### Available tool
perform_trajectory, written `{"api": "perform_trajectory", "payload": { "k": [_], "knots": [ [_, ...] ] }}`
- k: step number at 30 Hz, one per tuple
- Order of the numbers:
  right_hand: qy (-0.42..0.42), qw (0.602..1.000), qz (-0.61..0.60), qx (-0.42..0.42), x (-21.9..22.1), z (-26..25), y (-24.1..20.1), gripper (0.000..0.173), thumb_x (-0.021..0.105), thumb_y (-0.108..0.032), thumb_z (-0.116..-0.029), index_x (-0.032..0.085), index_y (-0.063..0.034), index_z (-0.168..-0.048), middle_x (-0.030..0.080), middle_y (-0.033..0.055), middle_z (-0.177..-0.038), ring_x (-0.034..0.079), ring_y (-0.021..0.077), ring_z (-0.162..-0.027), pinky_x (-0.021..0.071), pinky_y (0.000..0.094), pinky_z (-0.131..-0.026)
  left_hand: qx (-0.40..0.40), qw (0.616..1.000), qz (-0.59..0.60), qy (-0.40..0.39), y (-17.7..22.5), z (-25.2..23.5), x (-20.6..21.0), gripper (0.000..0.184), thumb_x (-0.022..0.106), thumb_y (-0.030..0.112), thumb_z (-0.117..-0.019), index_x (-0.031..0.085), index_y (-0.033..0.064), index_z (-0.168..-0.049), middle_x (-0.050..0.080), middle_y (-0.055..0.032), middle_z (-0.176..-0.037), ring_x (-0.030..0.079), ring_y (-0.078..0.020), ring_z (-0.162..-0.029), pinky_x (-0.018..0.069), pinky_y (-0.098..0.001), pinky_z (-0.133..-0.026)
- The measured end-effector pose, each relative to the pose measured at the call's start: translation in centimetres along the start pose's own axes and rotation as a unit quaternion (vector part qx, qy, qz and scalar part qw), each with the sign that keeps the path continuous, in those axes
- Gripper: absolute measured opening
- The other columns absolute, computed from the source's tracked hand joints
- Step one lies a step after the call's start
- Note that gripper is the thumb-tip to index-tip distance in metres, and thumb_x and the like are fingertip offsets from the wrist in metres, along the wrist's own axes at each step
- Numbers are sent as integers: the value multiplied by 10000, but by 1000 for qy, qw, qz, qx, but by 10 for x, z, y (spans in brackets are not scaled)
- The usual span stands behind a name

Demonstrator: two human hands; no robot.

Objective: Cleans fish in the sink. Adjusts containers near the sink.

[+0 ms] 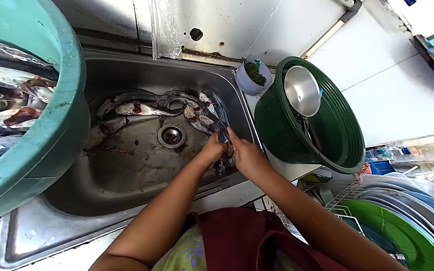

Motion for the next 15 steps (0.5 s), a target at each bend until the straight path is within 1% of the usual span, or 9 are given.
{"api": "perform_trajectory", "payload": {
  "k": [1, 3, 5, 7, 9, 11, 13, 15],
  "knots": [
    [-6, 1000, 7, -6, 1, 10, 3, 615, 437, -95, -1069, 262, -202, -1648, 685, 205, -1176, 702, 372, -1005, 565, 540, -889, 1, 1000, 13, 7, 1, 0, -3, 447, 568, -108, -884, 506, 43, -1300, 643, -113, -956, 612, -164, -725, 529, -329, -625],
    [-13, 999, 38, -10, 4, 30, 9, 586, 402, -113, -1071, 287, -190, -1641, 684, 203, -1188, 709, 363, -985, 571, 522, -863, 5, 1000, 25, 9, 3, 0, -8, 443, 556, -105, -882, 513, 49, -1295, 645, -103, -954, 608, -155, -733, 521, -323, -626],
    [-4, 998, 57, -11, 6, 39, 11, 579, 399, -99, -1059, 324, -173, -1628, 689, 197, -1174, 714, 350, -959, 578, 496, -837, 11, 1000, 15, 4, 4, 0, -9, 448, 555, -104, -887, 504, 50, -1305, 639, -104, -966, 595, -150, -728, 509, -314, -618],
    [13, 998, 64, -8, 5, 31, 8, 592, 411, -92, -1051, 318, -170, -1630, 695, 201, -1133, 718, 353, -921, 582, 499, -808, 9, 1000, 1, -1, 3, -1, -5, 458, 565, -97, -902, 484, 48, -1329, 636, -105, -973, 595, -148, -723, 515, -313, -620],
    [1, 998, 56, 14, 3, 13, -2, 622, 433, -93, -1058, 264, -195, -1647, 686, 208, -1189, 714, 373, -965, 575, 528, -839, 11, 1000, -16, -10, 1, -1, 0, 466, 587, -85, -909, 471, 39, -1343, 640, -121, -998, 616, -169, -772, 533, -343, -671],
    [-15, 998, 48, 27, 0, -8, -11, 674, 467, -94, -1055, 203, -224, -1662, 667, 202, -1208, 703, 377, -983, 571, 539, -840, 22, 999, -22, -21, 0, -1, 2, 468, 607, -74, -922, 471, 35, -1356, 664, -130, -1035, 660, -182, -854, 566, -376, -758],
    [-14, 999, 36, 19, -1, -19, -13, 700, 487, -79, -1048, 191, -232, -1664, 668, 200, -1191, 706, 379, -967, 578, 542, -825, 32, 999, -22, -27, 0, 0, 3, 457, 593, -77, -921, 480, 42, -1347, 668, -121, -1036, 664, -173, -865, 567, -374, -766],
    [-8, 1000, 22, 3, -2, -13, -9, 671, 477, -77, -1058, 215, -215, -1659, 672, 200, -1170, 705, 375, -968, 580, 539, -841, 37, 999, -16, -28, 1, 0, 1, 461, 588, -86, -911, 488, 49, -1341, 666, -118, -1039, 655, -172, -852, 562, -367, -745]
  ]
}}
Point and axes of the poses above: each hand's wrist, its own z-axis away from the middle knuckle, its own x-axis out of the palm, y = z × x, the point moved 4 cm from there along -z, towards the middle knuckle
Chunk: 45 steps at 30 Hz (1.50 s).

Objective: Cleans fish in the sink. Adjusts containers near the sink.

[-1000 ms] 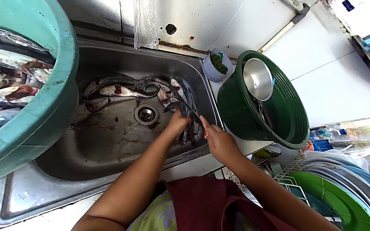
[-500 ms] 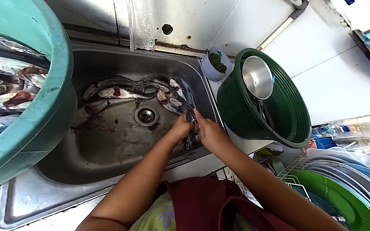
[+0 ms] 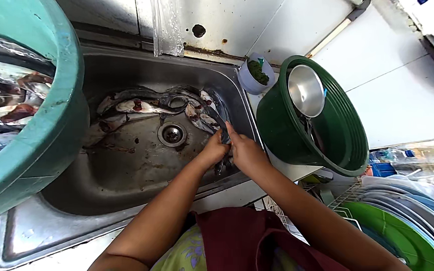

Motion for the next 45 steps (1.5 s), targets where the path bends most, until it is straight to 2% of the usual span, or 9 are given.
{"api": "perform_trajectory", "payload": {
  "k": [3, 8, 12, 15, 18, 23, 33, 41, 45],
  "knots": [
    [-1, 1000, 13, -13, 6, 30, 14, 637, 431, -85, -1059, 238, -204, -1654, 681, 213, -1146, 709, 374, -948, 577, 532, -834, -9, 1000, 5, 16, 2, -1, -7, 502, 563, -87, -891, 467, 57, -1362, 649, -119, -1024, 620, -168, -773, 530, -342, -655],
    [0, 1000, 30, 9, 12, 28, 13, 625, 424, -93, -1058, 245, -177, -1650, 684, 203, -1174, 713, 367, -960, 574, 512, -841, -5, 1000, -25, 4, -1, -3, -1, 503, 603, -62, -916, 446, 59, -1378, 646, -126, -1024, 622, -174, -783, 536, -351, -680],
    [41, 989, -138, -15, -2, 3, 16, 564, 447, -80, -1076, 329, -149, -1624, 702, 221, -1167, 706, 370, -997, 557, 557, -911, 14, 999, -13, -37, 1, 0, -1, 452, 576, -16, -936, 478, 57, -1370, 644, -91, -993, 612, -130, -764, 532, -309, -674],
    [112, 968, -221, -37, -10, 11, 39, 542, 440, -105, -1075, 370, -157, -1610, 674, 163, -911, 630, 262, -706, 558, 469, -680, 23, 997, 62, -35, 0, -3, -7, 168, 465, 156, -1040, 536, 90, -1177, 530, -1, -743, 491, -72, -557, 445, -221, -513],
    [111, 970, -218, -20, -5, 21, 58, 545, 418, -114, -1076, 356, -160, -1616, 634, 123, -831, 578, 215, -649, 529, 409, -633, 27, 998, 50, -8, -1, -7, -12, 206, 387, 162, -1047, 543, 82, -1156, 523, -4, -730, 489, -83, -564, 435, -241, -521],
    [78, 989, -125, -20, 6, 33, 60, 550, 419, -140, -1076, 348, -181, -1620, 713, 181, -1086, 693, 315, -911, 557, 512, -857, 34, 999, 0, -8, -3, -7, -14, 279, 383, 63, -977, 552, 89, -1197, 544, -24, -777, 491, -99, -581, 426, -258, -524],
    [102, 994, -32, -33, 13, 34, 36, 570, 452, -101, -1046, 365, -139, -1609, 716, 184, -1053, 722, 339, -852, 593, 493, -765, 51, 996, -23, -65, -5, -3, -5, 403, 375, 57, -901, 547, 73, -1265, 571, -27, -797, 535, -99, -617, 466, -266, -560],
    [95, 992, -66, -49, 8, 21, 22, 627, 478, -69, -1039, 310, -176, -1633, 706, 187, -1073, 718, 345, -879, 593, 514, -784, 70, 992, 106, -15, 0, -4, -12, 383, 347, 60, -906, 530, 119, -1236, 549, 4, -719, 509, -80, -546, 445, -234, -499],
    [90, 994, -30, -60, 16, 48, 34, 537, 444, -114, -1052, 409, -125, -1587, 715, 195, -1084, 728, 339, -862, 599, 487, -763, 57, 992, 113, -9, 2, -4, -15, 365, 337, 31, -921, 508, 118, -1232, 532, -2, -712, 505, -86, -544, 438, -233, -498]
  ]
}}
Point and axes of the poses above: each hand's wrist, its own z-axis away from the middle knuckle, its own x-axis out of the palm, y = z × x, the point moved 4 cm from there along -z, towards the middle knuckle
